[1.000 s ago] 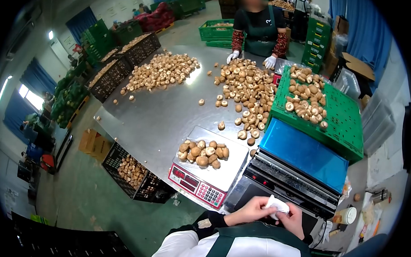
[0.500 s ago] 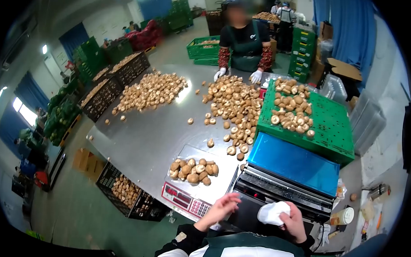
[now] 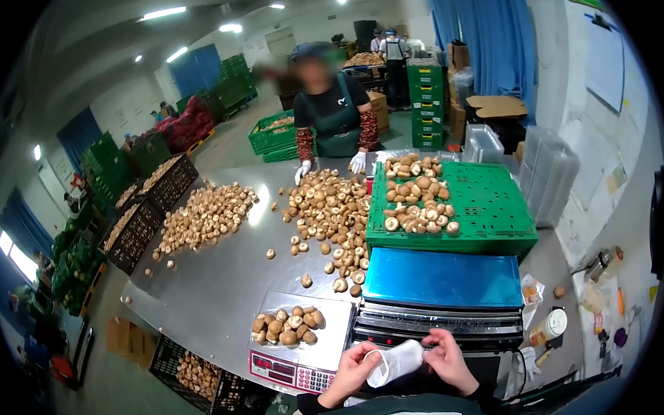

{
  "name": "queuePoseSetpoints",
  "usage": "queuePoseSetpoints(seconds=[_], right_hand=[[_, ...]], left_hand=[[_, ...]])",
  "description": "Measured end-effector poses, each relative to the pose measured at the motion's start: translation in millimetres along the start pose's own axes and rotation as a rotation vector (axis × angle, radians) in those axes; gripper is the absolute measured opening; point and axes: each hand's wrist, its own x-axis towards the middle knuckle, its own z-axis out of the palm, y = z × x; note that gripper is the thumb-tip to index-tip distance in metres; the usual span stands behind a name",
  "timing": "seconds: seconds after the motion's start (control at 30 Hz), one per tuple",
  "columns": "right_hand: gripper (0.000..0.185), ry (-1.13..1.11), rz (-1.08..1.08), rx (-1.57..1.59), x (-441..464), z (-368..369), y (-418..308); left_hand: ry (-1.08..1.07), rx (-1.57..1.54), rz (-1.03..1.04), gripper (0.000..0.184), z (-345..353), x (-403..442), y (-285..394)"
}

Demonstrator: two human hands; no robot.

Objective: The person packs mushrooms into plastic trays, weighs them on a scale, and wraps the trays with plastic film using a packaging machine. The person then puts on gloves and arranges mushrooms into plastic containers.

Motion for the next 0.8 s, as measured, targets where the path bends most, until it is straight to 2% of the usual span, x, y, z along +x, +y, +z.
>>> queuePoseSetpoints(seconds=[0.07,0.13,0.23,0.27,0.33,0.43,0.47,0.57,0.6,0.67,0.73,0.77,0.8], right_hand=[[0.039,0.036,-0.131,-0.074,5.1,-1.4,5.3],[0.034,-0.183,0.095,0.047,0.0,1.5,-14.9],[0.031,-0.383,0.147,0.099,1.1,22.0,-24.2],[0.025,-0.363,0.178,-0.011,1.5,25.8,-30.0],[0.018,-0.326,0.104,-0.045,2.0,27.6,-27.3],[0.011,-0.249,-0.074,-0.217,3.4,26.0,-43.4],[0.01,-0.237,-0.108,-0.244,3.4,25.7,-45.8],[0.009,-0.356,-0.118,-0.397,3.6,21.5,-66.6],[0.008,-0.408,0.06,-0.258,1.5,20.7,-72.7],[0.007,-0.39,0.195,0.143,-3.3,19.7,-74.6],[0.009,-0.498,0.214,0.372,-9.1,13.1,-95.0],[0.009,-0.574,0.089,0.371,-12.3,10.5,-102.2],[0.009,-0.647,-0.036,0.37,-15.9,8.4,-107.4]], left_hand=[[0.042,0.027,0.029,0.01,7.1,1.6,8.3],[0.059,0.098,0.072,0.009,16.5,2.0,17.7],[0.021,0.119,0.036,0.008,27.7,0.3,27.1],[0.018,0.131,0.019,0.008,31.3,0.1,30.2],[-0.004,0.053,0.02,0.006,31.9,0.1,33.9],[-0.082,-0.226,-0.168,0.005,20.8,-2.6,40.8],[-0.156,-0.245,-0.234,0.01,18.7,-3.3,45.8],[-0.255,-0.43,-0.369,0.02,30.3,-7.5,61.9],[-0.308,-0.474,-0.39,0.025,29.8,-6.9,64.0],[-0.438,-0.502,-0.396,0.028,36.6,-8.5,79.2],[-0.446,-0.325,-0.385,0.036,44.2,-14.3,96.6],[-0.6,-0.435,-0.348,0.026,45.0,-13.8,102.0],[-0.683,-0.413,-0.294,0.024,43.9,-15.9,105.7]])
